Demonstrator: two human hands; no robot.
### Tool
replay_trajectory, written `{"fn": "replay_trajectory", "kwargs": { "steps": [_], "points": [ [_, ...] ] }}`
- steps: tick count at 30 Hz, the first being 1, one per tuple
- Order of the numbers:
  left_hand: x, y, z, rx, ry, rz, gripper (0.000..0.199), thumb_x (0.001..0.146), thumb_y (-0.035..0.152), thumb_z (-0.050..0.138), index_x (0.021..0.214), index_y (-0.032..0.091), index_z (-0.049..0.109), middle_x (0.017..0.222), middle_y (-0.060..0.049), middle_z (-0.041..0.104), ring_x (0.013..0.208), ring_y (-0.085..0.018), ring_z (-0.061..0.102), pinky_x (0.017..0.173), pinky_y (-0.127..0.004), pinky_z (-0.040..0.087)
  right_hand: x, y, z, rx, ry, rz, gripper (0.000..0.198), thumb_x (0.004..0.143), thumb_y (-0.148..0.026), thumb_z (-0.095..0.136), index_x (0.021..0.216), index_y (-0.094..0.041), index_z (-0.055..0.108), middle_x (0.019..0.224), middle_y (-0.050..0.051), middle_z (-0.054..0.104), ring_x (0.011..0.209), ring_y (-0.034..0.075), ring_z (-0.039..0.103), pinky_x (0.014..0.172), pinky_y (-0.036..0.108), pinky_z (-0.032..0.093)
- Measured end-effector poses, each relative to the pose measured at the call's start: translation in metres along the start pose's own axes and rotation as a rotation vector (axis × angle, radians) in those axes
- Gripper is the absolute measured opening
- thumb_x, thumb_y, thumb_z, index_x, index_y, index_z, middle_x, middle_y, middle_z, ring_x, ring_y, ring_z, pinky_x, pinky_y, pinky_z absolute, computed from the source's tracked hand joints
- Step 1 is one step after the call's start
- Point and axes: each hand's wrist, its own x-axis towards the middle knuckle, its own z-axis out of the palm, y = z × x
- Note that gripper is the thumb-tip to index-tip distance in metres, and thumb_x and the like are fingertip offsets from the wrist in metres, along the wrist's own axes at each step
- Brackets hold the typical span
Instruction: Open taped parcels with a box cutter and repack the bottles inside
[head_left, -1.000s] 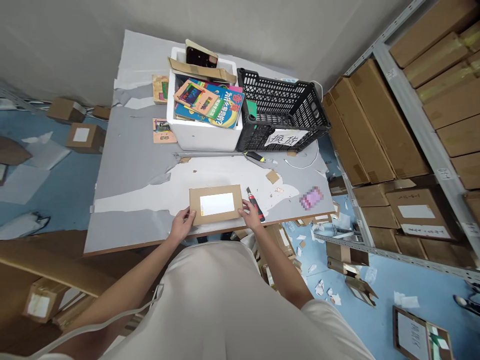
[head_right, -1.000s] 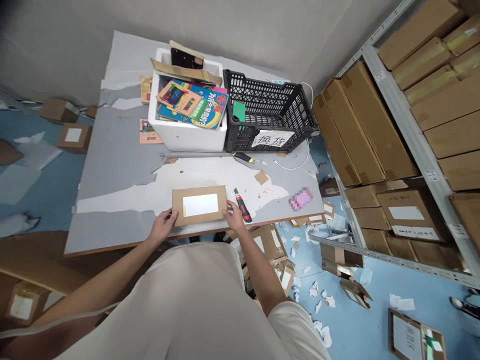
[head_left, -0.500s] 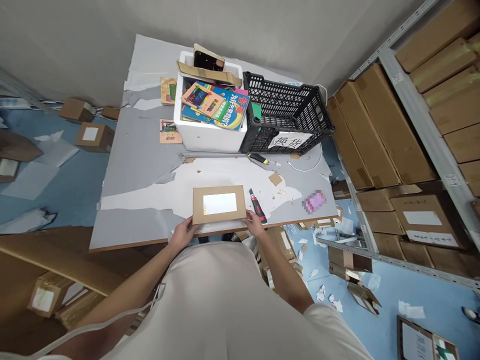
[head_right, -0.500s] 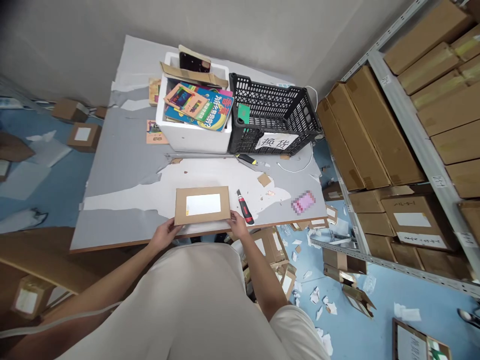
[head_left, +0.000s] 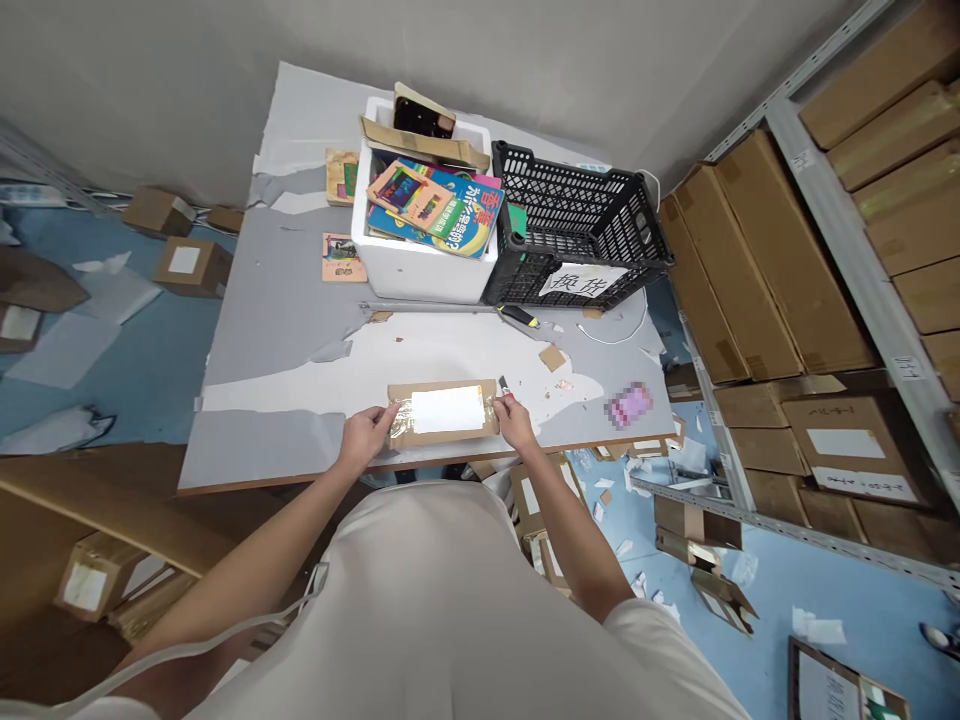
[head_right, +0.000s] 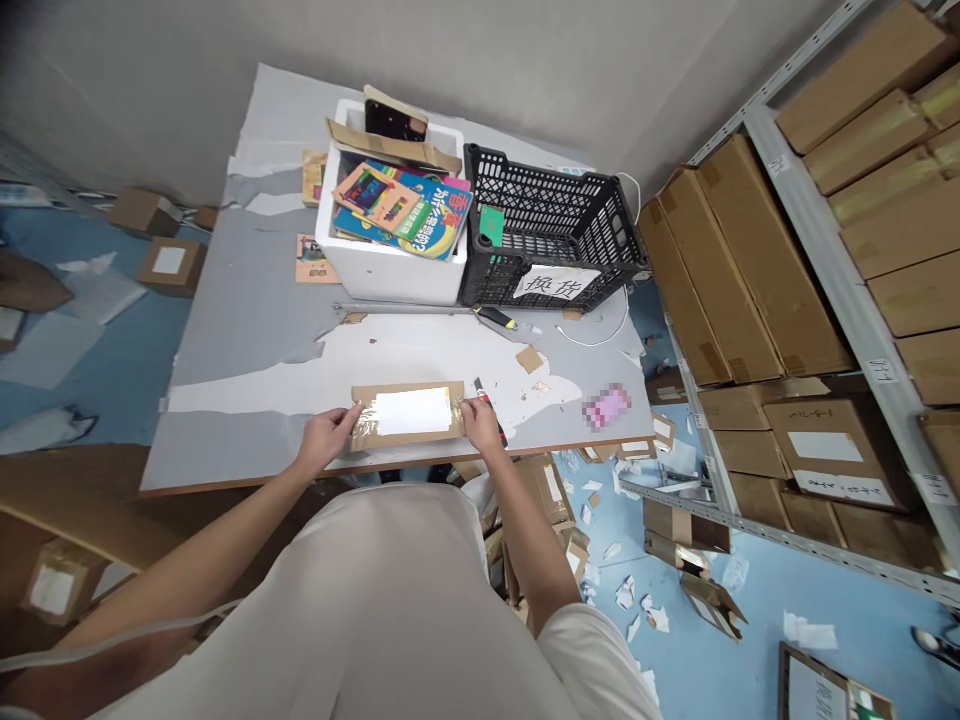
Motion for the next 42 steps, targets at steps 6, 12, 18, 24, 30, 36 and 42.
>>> {"fn": "replay_trajectory", "kwargs": {
  "steps": [6, 12, 18, 24, 30, 36, 42],
  "points": [
    [-0.003, -0.010, 0.000, -0.032, -0.044, -0.010, 0.053, 0.084, 0.062, 0.037, 0.058, 0.020, 0.053, 0.054, -0.001, 0.054, 0.058, -0.016, 0.049, 0.058, -0.027, 0.038, -0.003, 0.014, 0.001, 0.182, -0.043, 0.026, 0.037, 0.087, -0.042, 0.047, 0.108, -0.018, 0.067, 0.112, 0.010, 0.067, 0.105, 0.022, 0.062, 0.097, 0.039, 0.046],
    [-0.003, -0.037, 0.007, -0.266, -0.099, -0.022, 0.052, 0.083, 0.054, 0.037, 0.100, 0.014, 0.065, 0.095, -0.010, 0.071, 0.085, -0.023, 0.066, 0.079, -0.033, 0.050, -0.004, 0.037, 0.002, 0.411, -0.089, 0.055, 0.040, 0.087, -0.038, 0.047, 0.120, -0.019, 0.061, 0.112, 0.010, 0.065, 0.099, 0.020, 0.064, 0.092, 0.039, 0.050],
    [-0.008, -0.066, 0.018, -0.157, -0.306, 0.154, 0.074, 0.063, 0.044, 0.063, 0.131, 0.016, 0.051, 0.125, -0.013, 0.062, 0.110, -0.031, 0.060, 0.090, -0.040, 0.050, -0.014, 0.049, 0.006, 0.212, -0.212, 0.004, 0.065, 0.070, -0.013, 0.063, 0.133, -0.024, 0.050, 0.132, 0.010, 0.055, 0.118, 0.022, 0.055, 0.102, 0.041, 0.043],
    [-0.013, -0.051, 0.022, -0.191, -0.294, 0.132, 0.057, 0.078, 0.056, 0.048, 0.114, 0.014, 0.061, 0.110, -0.012, 0.068, 0.100, -0.026, 0.062, 0.088, -0.036, 0.049, -0.014, 0.031, 0.011, 0.129, -0.224, -0.093, 0.042, 0.082, -0.023, 0.056, 0.124, -0.018, 0.056, 0.116, 0.011, 0.063, 0.104, 0.021, 0.059, 0.089, 0.036, 0.049],
    [0.019, -0.019, 0.005, 0.051, -0.123, 0.037, 0.052, 0.085, 0.057, 0.036, 0.088, 0.017, 0.069, 0.090, -0.011, 0.071, 0.090, -0.025, 0.062, 0.080, -0.031, 0.045, 0.019, 0.002, 0.003, -0.119, -0.140, -0.105, 0.028, 0.093, -0.038, 0.044, 0.094, -0.019, 0.065, 0.093, 0.008, 0.064, 0.096, 0.022, 0.058, 0.090, 0.034, 0.043],
    [0.051, -0.002, 0.006, 0.160, -0.086, -0.031, 0.054, 0.085, 0.059, 0.034, 0.067, 0.019, 0.066, 0.075, -0.013, 0.070, 0.079, -0.028, 0.063, 0.067, -0.031, 0.041, 0.046, -0.001, 0.016, -0.135, -0.135, -0.001, 0.039, 0.094, -0.044, 0.042, 0.071, -0.020, 0.062, 0.081, 0.009, 0.066, 0.089, 0.024, 0.062, 0.087, 0.036, 0.044],
    [0.050, -0.015, 0.010, -0.030, -0.072, -0.112, 0.052, 0.081, 0.060, 0.040, 0.071, 0.017, 0.068, 0.079, -0.014, 0.071, 0.082, -0.028, 0.064, 0.072, -0.033, 0.045, 0.036, 0.015, 0.019, -0.045, -0.134, 0.015, 0.048, 0.096, -0.047, 0.030, 0.093, -0.017, 0.068, 0.090, 0.007, 0.070, 0.088, 0.021, 0.064, 0.082, 0.036, 0.051]
  ]
}}
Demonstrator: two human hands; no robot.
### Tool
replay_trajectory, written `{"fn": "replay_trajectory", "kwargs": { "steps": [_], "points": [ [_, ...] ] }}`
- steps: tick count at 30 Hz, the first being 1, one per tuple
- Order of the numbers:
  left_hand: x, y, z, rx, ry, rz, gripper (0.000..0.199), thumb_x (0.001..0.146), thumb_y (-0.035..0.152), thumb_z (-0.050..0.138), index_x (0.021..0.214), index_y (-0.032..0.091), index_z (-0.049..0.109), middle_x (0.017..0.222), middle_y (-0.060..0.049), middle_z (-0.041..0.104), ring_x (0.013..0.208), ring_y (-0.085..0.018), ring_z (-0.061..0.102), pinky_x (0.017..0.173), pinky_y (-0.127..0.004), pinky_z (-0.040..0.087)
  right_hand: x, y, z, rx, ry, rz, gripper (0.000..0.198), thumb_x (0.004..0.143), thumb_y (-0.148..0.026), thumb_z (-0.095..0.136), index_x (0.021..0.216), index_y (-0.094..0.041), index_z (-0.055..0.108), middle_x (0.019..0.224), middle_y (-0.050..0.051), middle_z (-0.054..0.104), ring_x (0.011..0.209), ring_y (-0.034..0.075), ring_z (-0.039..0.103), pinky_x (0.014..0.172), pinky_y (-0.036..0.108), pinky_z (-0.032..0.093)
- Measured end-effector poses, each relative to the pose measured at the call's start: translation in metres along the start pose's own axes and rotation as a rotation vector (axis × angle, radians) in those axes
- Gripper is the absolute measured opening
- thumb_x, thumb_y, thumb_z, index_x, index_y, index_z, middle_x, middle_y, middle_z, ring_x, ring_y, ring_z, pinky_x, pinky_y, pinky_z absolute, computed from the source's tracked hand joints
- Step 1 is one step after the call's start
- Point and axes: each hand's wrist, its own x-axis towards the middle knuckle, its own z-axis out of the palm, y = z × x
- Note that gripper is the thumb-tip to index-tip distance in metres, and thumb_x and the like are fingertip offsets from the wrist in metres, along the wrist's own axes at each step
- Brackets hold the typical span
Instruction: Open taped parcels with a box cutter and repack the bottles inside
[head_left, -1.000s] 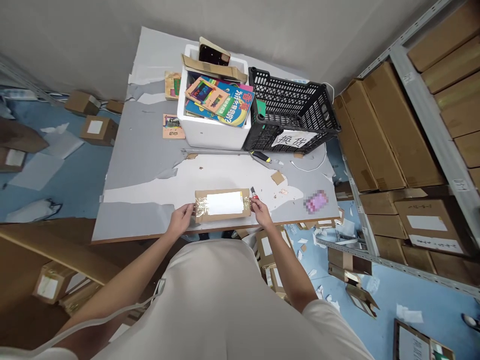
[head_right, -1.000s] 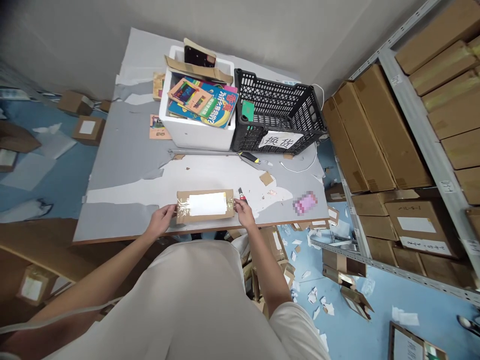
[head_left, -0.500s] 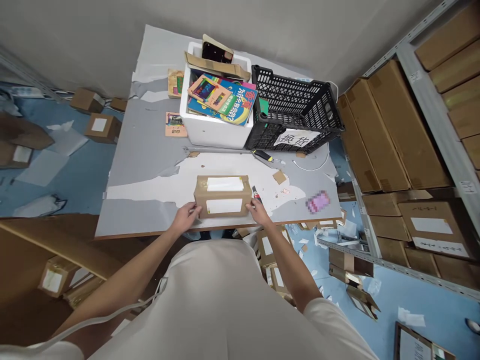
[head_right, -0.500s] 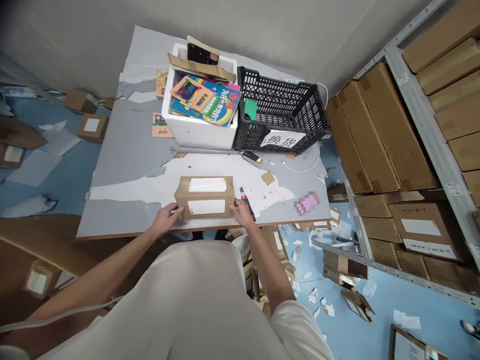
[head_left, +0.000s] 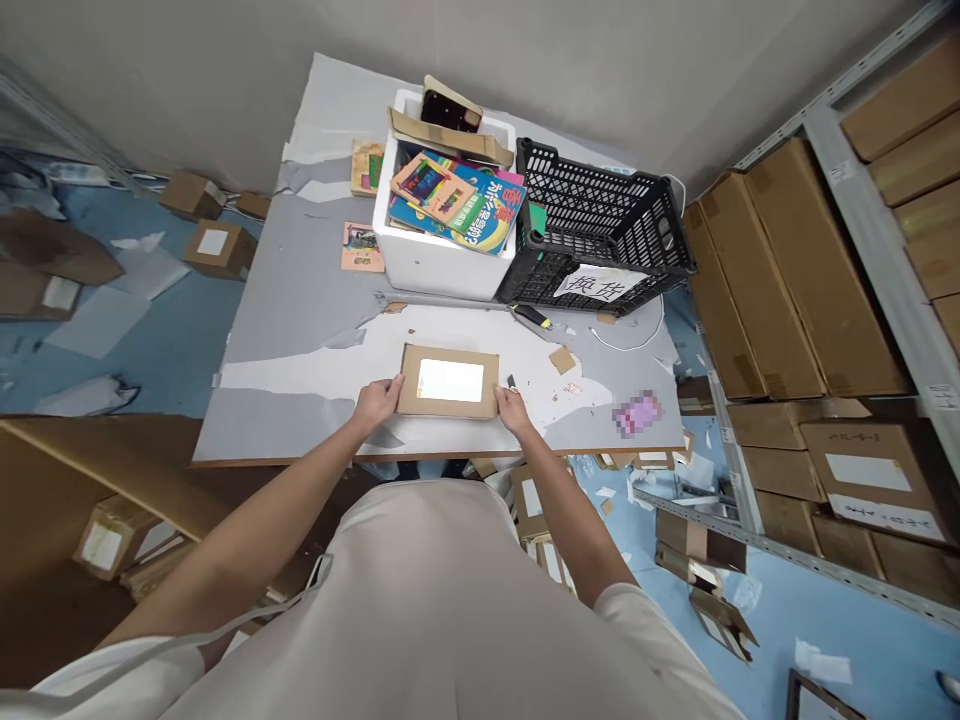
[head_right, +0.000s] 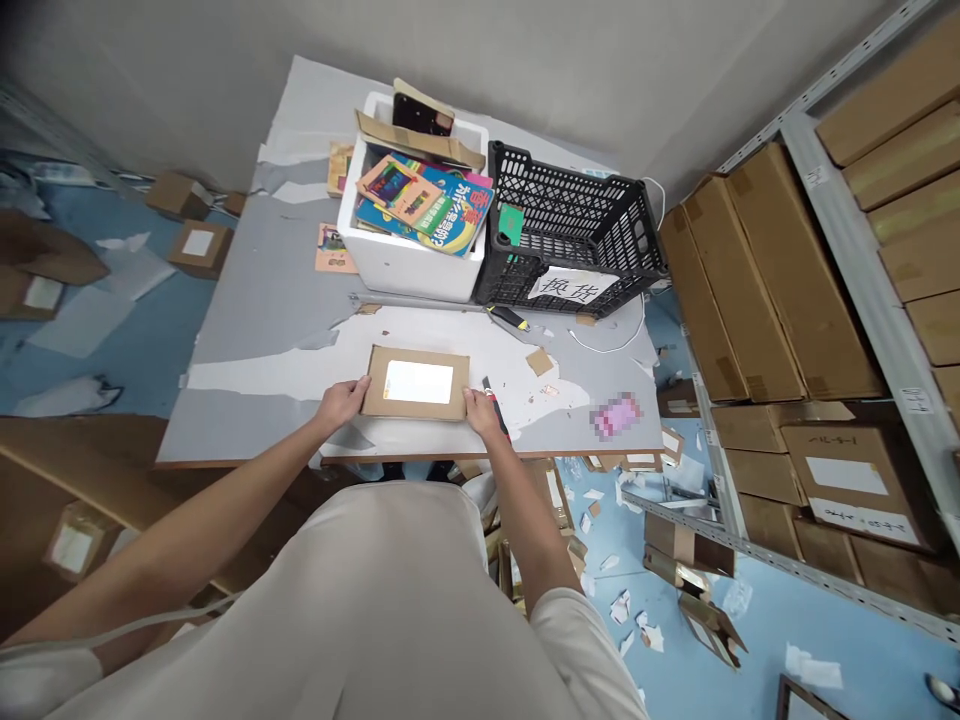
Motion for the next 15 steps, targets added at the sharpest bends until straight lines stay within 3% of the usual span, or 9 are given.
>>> {"fn": "replay_trajectory", "kwargs": {
  "steps": [4, 8, 12, 15],
  "points": [
    [-0.009, -0.021, 0.004, -0.130, -0.021, 0.021, 0.049, 0.083, 0.049, 0.039, 0.101, 0.013, 0.068, 0.098, -0.013, 0.072, 0.083, -0.021, 0.067, 0.078, -0.033, 0.051, -0.014, 0.016, 0.002, 0.170, 0.020, 0.018, 0.044, 0.095, -0.035, 0.031, 0.126, -0.018, 0.057, 0.107, 0.008, 0.068, 0.087, 0.015, 0.066, 0.082, 0.032, 0.054],
    [-0.019, -0.041, 0.008, -0.248, -0.084, 0.042, 0.061, 0.067, 0.030, 0.058, 0.126, 0.013, 0.056, 0.123, -0.016, 0.063, 0.104, -0.024, 0.065, 0.090, -0.035, 0.051, -0.025, 0.027, 0.004, 0.255, -0.007, 0.019, 0.054, 0.081, -0.021, 0.055, 0.135, -0.021, 0.050, 0.124, 0.012, 0.062, 0.099, 0.016, 0.066, 0.091, 0.035, 0.051],
    [-0.025, -0.050, 0.016, -0.315, -0.178, 0.039, 0.076, 0.058, 0.026, 0.067, 0.132, 0.017, 0.051, 0.133, -0.015, 0.057, 0.120, -0.029, 0.056, 0.097, -0.039, 0.048, -0.031, 0.023, 0.011, 0.265, -0.093, -0.003, 0.070, 0.072, -0.018, 0.066, 0.138, -0.026, 0.044, 0.130, 0.010, 0.059, 0.110, 0.019, 0.062, 0.092, 0.037, 0.051],
    [-0.028, -0.047, 0.021, -0.346, -0.193, 0.046, 0.073, 0.060, 0.040, 0.070, 0.127, 0.015, 0.055, 0.127, -0.014, 0.062, 0.114, -0.028, 0.060, 0.099, -0.041, 0.046, -0.034, 0.014, 0.015, 0.282, -0.113, -0.017, 0.062, 0.075, -0.023, 0.067, 0.135, -0.022, 0.048, 0.126, 0.012, 0.062, 0.106, 0.019, 0.064, 0.091, 0.036, 0.052]
  ]
}}
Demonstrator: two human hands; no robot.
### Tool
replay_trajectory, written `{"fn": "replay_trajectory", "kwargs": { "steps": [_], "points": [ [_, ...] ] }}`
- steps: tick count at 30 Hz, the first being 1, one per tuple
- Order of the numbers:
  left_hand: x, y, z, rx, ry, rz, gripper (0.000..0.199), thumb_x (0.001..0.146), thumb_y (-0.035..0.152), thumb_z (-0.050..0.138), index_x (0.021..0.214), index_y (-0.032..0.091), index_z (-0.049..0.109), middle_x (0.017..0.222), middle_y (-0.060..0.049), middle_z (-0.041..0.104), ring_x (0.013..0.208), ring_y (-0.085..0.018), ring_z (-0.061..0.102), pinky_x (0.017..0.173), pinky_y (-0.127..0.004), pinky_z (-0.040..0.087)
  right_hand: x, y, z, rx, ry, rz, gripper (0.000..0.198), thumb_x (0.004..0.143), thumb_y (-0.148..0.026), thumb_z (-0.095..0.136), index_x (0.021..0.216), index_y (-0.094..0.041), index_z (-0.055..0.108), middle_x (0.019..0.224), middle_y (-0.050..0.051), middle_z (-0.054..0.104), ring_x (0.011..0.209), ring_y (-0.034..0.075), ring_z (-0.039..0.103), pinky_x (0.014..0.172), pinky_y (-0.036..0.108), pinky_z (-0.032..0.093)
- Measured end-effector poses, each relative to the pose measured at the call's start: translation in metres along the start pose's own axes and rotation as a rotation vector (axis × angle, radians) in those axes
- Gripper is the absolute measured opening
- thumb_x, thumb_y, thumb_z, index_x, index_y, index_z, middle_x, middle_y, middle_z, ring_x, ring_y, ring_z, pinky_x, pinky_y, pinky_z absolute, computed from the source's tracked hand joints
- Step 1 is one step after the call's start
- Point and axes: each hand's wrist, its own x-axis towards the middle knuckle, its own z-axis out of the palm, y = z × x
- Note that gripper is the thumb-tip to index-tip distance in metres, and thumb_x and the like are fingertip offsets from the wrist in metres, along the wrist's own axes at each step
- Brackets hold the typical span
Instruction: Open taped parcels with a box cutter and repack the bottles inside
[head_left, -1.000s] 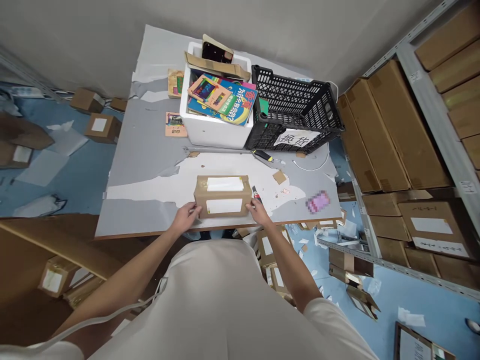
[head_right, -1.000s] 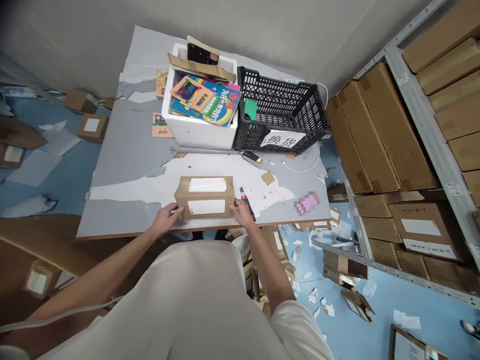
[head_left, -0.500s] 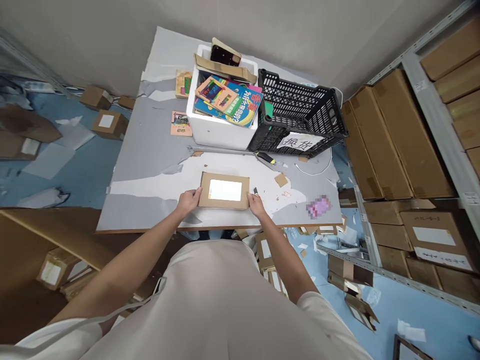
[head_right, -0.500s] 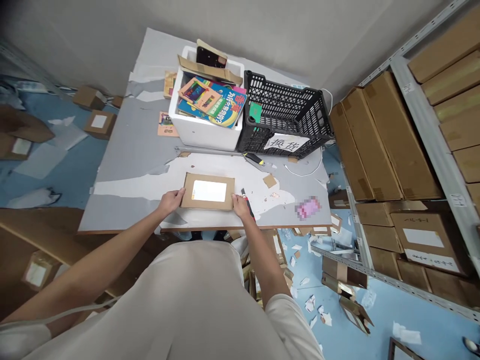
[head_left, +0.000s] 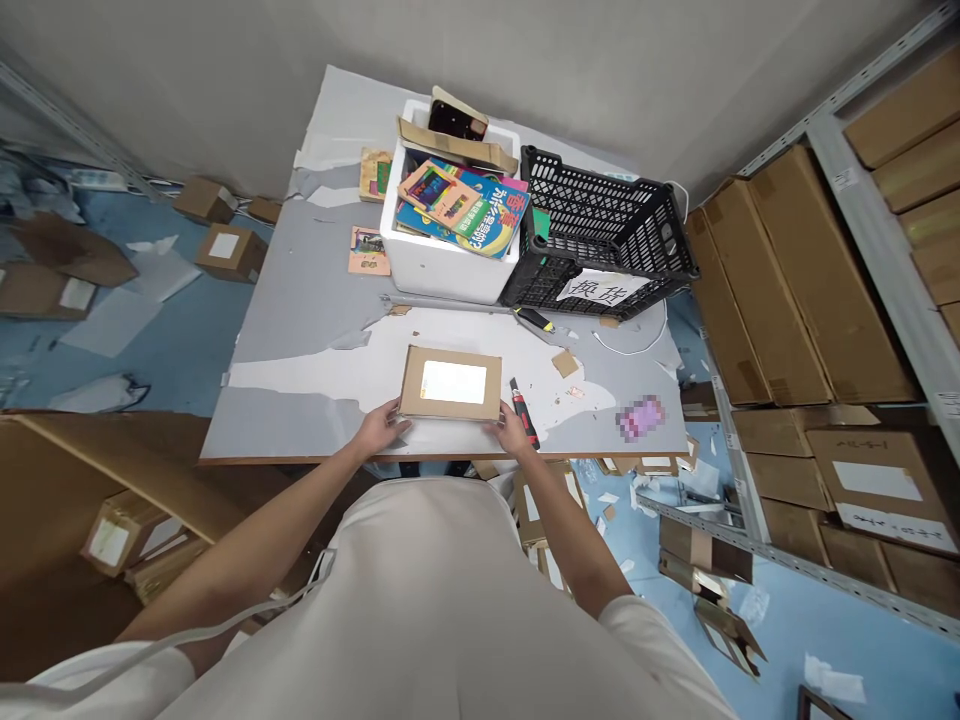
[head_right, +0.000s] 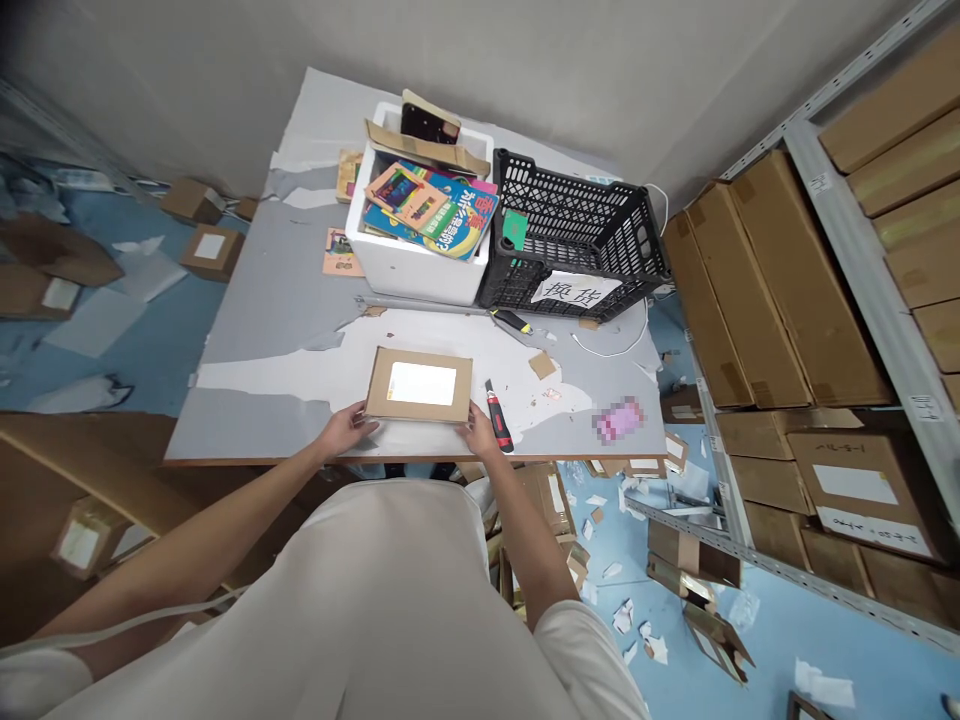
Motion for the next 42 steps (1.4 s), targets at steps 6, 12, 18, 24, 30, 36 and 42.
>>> {"fn": "replay_trajectory", "kwargs": {
  "steps": [6, 12, 18, 24, 30, 36, 42],
  "points": [
    [-0.007, 0.031, -0.005, 0.136, 0.078, 0.107, 0.059, 0.071, 0.059, 0.056, 0.109, 0.014, 0.066, 0.108, -0.012, 0.069, 0.099, -0.025, 0.063, 0.088, -0.036, 0.049, 0.001, -0.027, -0.015, -0.256, 0.074, -0.127, 0.028, 0.088, -0.030, 0.050, 0.110, -0.017, 0.062, 0.107, 0.010, 0.067, 0.092, 0.019, 0.064, 0.086, 0.033, 0.051],
    [-0.002, 0.076, -0.010, 0.419, 0.263, 0.126, 0.052, 0.084, 0.056, 0.040, 0.086, 0.015, 0.071, 0.086, -0.010, 0.071, 0.078, -0.021, 0.061, 0.074, -0.029, 0.044, 0.023, -0.056, -0.029, -0.394, 0.143, -0.119, 0.036, 0.094, -0.042, 0.039, 0.084, -0.019, 0.064, 0.090, 0.010, 0.067, 0.091, 0.023, 0.060, 0.087, 0.033, 0.044],
    [0.016, 0.085, -0.006, 0.490, 0.327, 0.072, 0.054, 0.086, 0.056, 0.037, 0.077, 0.014, 0.070, 0.080, -0.012, 0.070, 0.075, -0.023, 0.060, 0.069, -0.029, 0.039, 0.046, -0.061, -0.024, -0.418, 0.122, -0.041, 0.044, 0.095, -0.047, 0.036, 0.073, -0.019, 0.063, 0.079, 0.009, 0.068, 0.082, 0.022, 0.063, 0.078, 0.031, 0.045],
    [0.022, 0.087, -0.006, 0.499, 0.342, 0.018, 0.052, 0.085, 0.057, 0.039, 0.080, 0.015, 0.069, 0.083, -0.012, 0.071, 0.079, -0.024, 0.060, 0.068, -0.029, 0.039, 0.031, -0.030, -0.051, -0.427, 0.192, 0.029, 0.039, 0.095, -0.041, 0.031, 0.102, -0.018, 0.061, 0.097, 0.006, 0.067, 0.082, 0.016, 0.063, 0.079, 0.029, 0.047],
    [0.022, 0.093, -0.007, 0.557, 0.322, -0.019, 0.056, 0.090, 0.054, 0.030, 0.082, 0.014, 0.068, 0.081, -0.014, 0.069, 0.079, -0.027, 0.061, 0.066, -0.032, 0.039, 0.003, 0.007, -0.055, -0.633, 0.237, 0.198, 0.044, 0.072, -0.033, 0.071, 0.111, -0.020, 0.054, 0.110, 0.012, 0.059, 0.102, 0.026, 0.058, 0.086, 0.038, 0.045],
    [0.006, 0.085, -0.007, 0.547, 0.383, 0.127, 0.056, 0.090, 0.051, 0.035, 0.115, 0.009, 0.062, 0.111, -0.018, 0.064, 0.099, -0.029, 0.060, 0.085, -0.039, 0.044, -0.001, 0.012, -0.042, -0.823, 0.156, 0.381, 0.054, 0.075, -0.024, 0.068, 0.123, -0.020, 0.044, 0.117, 0.015, 0.056, 0.105, 0.028, 0.059, 0.086, 0.040, 0.045],
    [-0.020, 0.070, 0.013, 0.748, 0.260, 0.762, 0.041, 0.090, 0.042, 0.049, 0.121, 0.017, 0.058, 0.130, -0.014, 0.057, 0.127, -0.029, 0.047, 0.106, -0.046, 0.037, -0.010, -0.009, -0.070, -0.683, 0.200, 0.237, 0.063, 0.086, -0.021, 0.042, 0.145, -0.016, 0.023, 0.117, 0.013, 0.060, 0.104, 0.023, 0.060, 0.090, 0.037, 0.046]
  ]
}}
